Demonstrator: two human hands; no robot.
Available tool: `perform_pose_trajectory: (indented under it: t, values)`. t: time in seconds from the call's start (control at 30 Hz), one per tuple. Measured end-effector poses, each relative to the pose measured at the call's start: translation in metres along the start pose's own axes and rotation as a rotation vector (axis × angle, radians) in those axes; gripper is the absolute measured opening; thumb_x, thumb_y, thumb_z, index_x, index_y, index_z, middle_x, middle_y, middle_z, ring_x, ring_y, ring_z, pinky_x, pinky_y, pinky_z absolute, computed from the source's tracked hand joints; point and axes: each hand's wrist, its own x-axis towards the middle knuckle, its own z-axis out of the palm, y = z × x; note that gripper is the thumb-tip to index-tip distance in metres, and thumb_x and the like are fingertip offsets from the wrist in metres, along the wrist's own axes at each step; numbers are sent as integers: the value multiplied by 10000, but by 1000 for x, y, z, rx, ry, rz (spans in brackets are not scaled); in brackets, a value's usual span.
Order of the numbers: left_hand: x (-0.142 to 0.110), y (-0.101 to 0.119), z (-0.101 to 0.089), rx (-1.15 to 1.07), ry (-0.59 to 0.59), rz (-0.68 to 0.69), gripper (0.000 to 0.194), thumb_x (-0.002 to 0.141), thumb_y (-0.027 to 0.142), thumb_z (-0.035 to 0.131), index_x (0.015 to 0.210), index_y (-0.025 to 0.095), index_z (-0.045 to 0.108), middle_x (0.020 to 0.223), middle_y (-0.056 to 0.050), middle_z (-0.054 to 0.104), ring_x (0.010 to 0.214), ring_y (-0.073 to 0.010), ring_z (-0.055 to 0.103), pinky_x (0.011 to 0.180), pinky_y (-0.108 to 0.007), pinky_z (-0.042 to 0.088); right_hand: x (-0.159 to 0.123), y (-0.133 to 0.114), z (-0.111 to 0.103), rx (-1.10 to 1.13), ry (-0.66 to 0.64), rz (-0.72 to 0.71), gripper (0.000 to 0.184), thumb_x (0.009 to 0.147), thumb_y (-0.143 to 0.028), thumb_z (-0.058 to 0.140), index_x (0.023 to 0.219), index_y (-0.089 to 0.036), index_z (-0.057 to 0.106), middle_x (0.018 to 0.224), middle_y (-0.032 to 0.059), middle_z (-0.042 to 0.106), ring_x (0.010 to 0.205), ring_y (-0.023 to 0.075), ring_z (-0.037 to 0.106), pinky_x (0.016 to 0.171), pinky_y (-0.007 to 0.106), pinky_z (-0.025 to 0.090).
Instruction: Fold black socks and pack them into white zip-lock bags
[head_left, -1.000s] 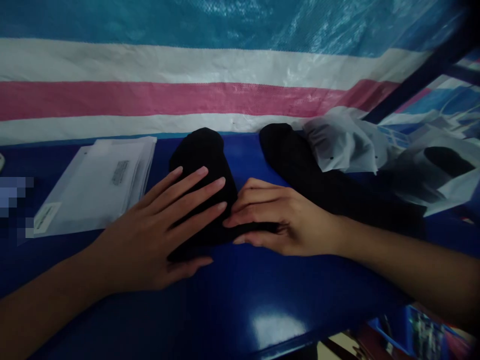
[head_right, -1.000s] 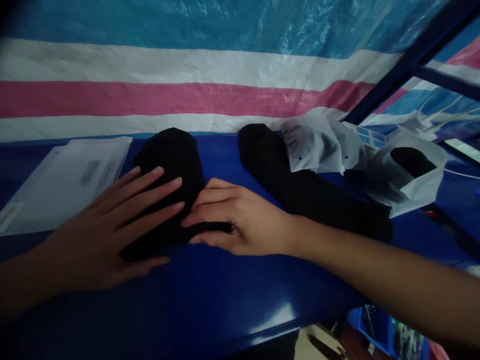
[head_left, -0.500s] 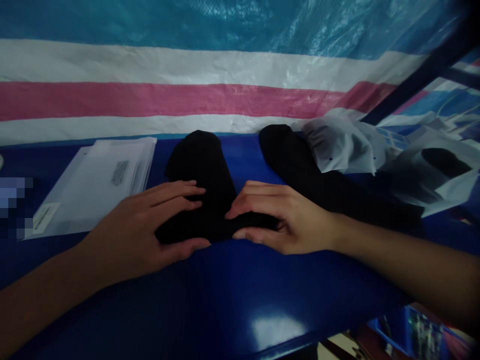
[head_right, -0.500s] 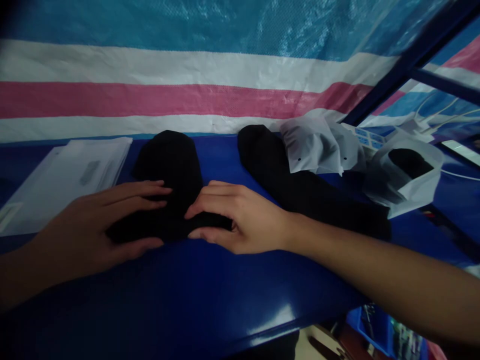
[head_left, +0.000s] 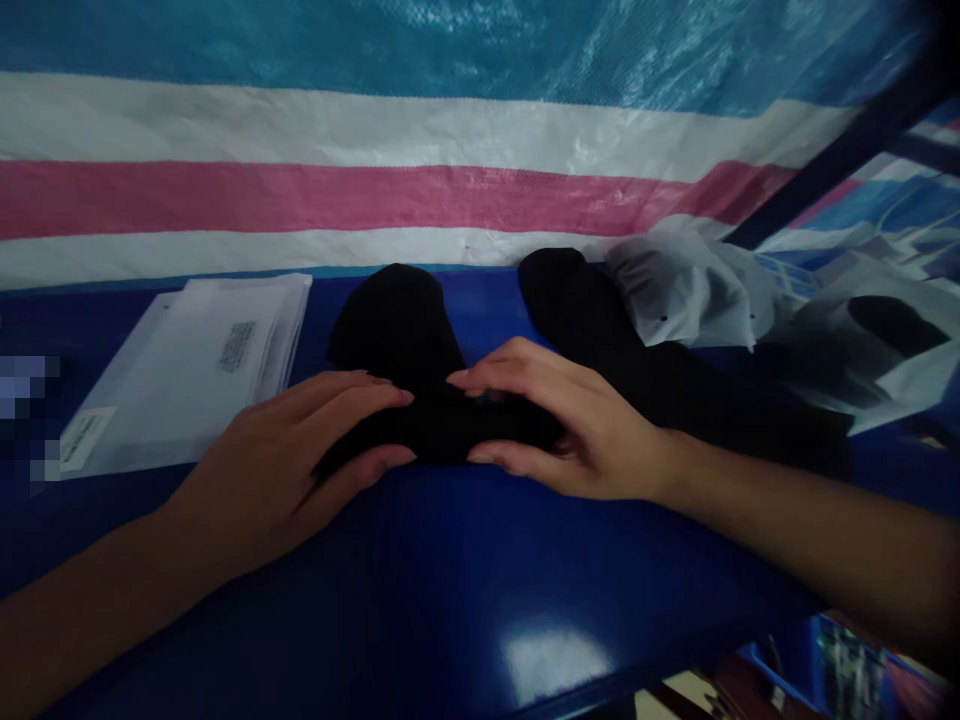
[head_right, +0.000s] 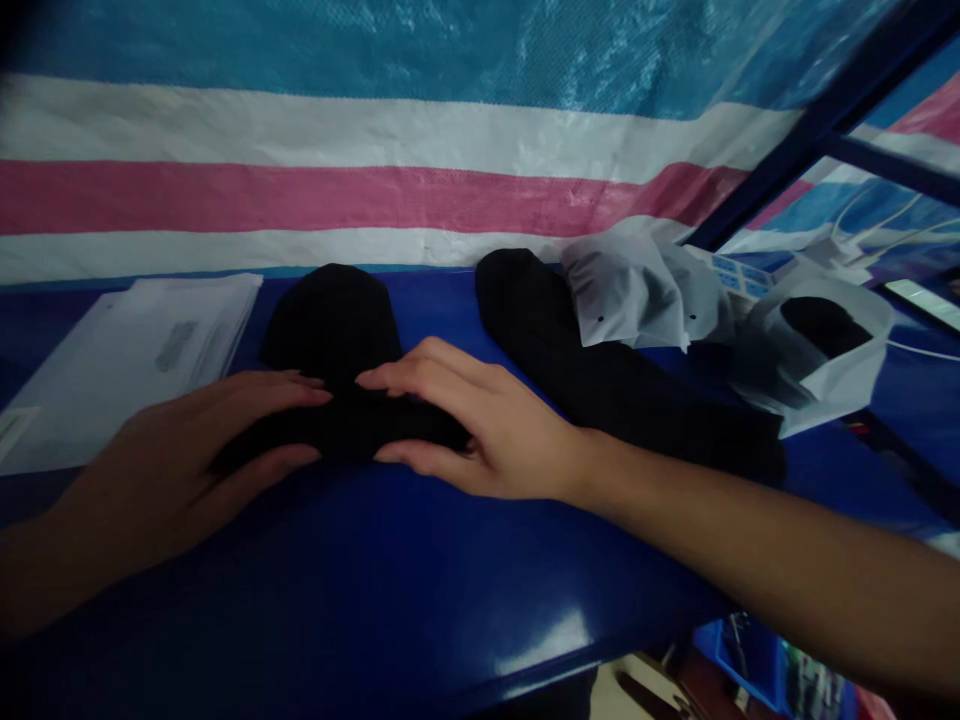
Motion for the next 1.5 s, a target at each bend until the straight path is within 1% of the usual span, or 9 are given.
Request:
perform_pose_trajectory:
  t: [0.1, 0.2, 0.37, 0.57, 0.7, 0.97, 1.13, 1.3, 1.5]
  values:
    - [0, -3, 0, -48, -10, -60, 400, 1156, 603, 618, 1441, 330, 684, 1411, -40, 808, 1213, -269, 820, 971, -363, 685, 1, 3, -1, -98, -25, -172, 459, 1055, -433, 865, 1433, -195, 759, 1375, 163, 744, 1314, 276, 737, 1100, 434, 641]
    - [-2, -4, 1, -71, -15, -73, 383, 1139, 616, 647, 1375, 318, 695, 1419, -50, 795, 1259, -281, 809, 983, -377, 688, 3, 4, -1, -62, -81, -204, 280, 1100, -316, 813, 1336, -165, 796, 1374, 179, 782, 1333, 275, 750, 1137, 464, 625]
    - [-2, -2, 2, -104, -7, -35, 335, 1125, 577, 676, 1317, 302, 686, 1410, -65, 781, 1291, -296, 796, 1035, -421, 693, 5, -1, 2, 56, -73, -100, 220, 1103, -271, 803, 1270, -130, 825, 1314, 180, 812, 1214, 241, 790, 1107, 423, 634]
    - [-4, 4, 0, -103, 8, 89, 589, 1091, 445, 758, 1620, 282, 556, 1553, -113, 672, 1360, -287, 753, 1103, -378, 684, 7, -6, 1, 231, -64, 76, 212, 1061, -266, 855, 1245, -165, 829, 1223, 123, 842, 1135, 206, 830, 1009, 302, 655]
    - [-2, 4, 1, -97, 42, 124, 459, 1113, 380, 759, 1552, 340, 630, 1533, -63, 680, 1379, -248, 729, 1208, -384, 627, 7, -3, 2, 264, -46, 130, 227, 1048, -260, 871, 1247, -166, 814, 1149, 98, 850, 1067, 196, 830, 951, 294, 652]
    - [-2, 2, 1, -47, 44, -31, 441, 1113, 528, 751, 1513, 361, 672, 1447, -10, 743, 1220, -198, 785, 1037, -288, 668, 4, 6, 4, -105, 5, -168, 492, 1022, -362, 909, 1417, -104, 768, 1404, 208, 757, 1351, 281, 722, 1164, 460, 600]
    - [2, -1, 1, 11, 100, 108, 417, 1107, 420, 775, 1486, 281, 672, 1343, -68, 765, 1431, -307, 657, 1227, -478, 592, 4, 7, 5, -24, -48, -126, 353, 1094, -274, 820, 1409, -123, 764, 1360, 177, 805, 1303, 259, 760, 1131, 456, 612]
    - [3, 0, 1, 79, 107, 210, 523, 1050, 311, 843, 1528, 238, 642, 1417, -134, 724, 1555, -395, 570, 1284, -607, 533, 2, 0, 2, -52, -85, -186, 290, 1150, -225, 713, 1406, -101, 765, 1358, 184, 815, 1279, 276, 755, 1127, 484, 625]
    - [-3, 3, 3, 4, 71, 150, 503, 1092, 383, 783, 1549, 236, 634, 1430, -128, 725, 1396, -304, 706, 1206, -462, 625, 5, 1, -1, 254, -75, 56, 287, 1076, -258, 839, 1342, -152, 819, 1278, 151, 840, 1195, 224, 817, 1050, 354, 662]
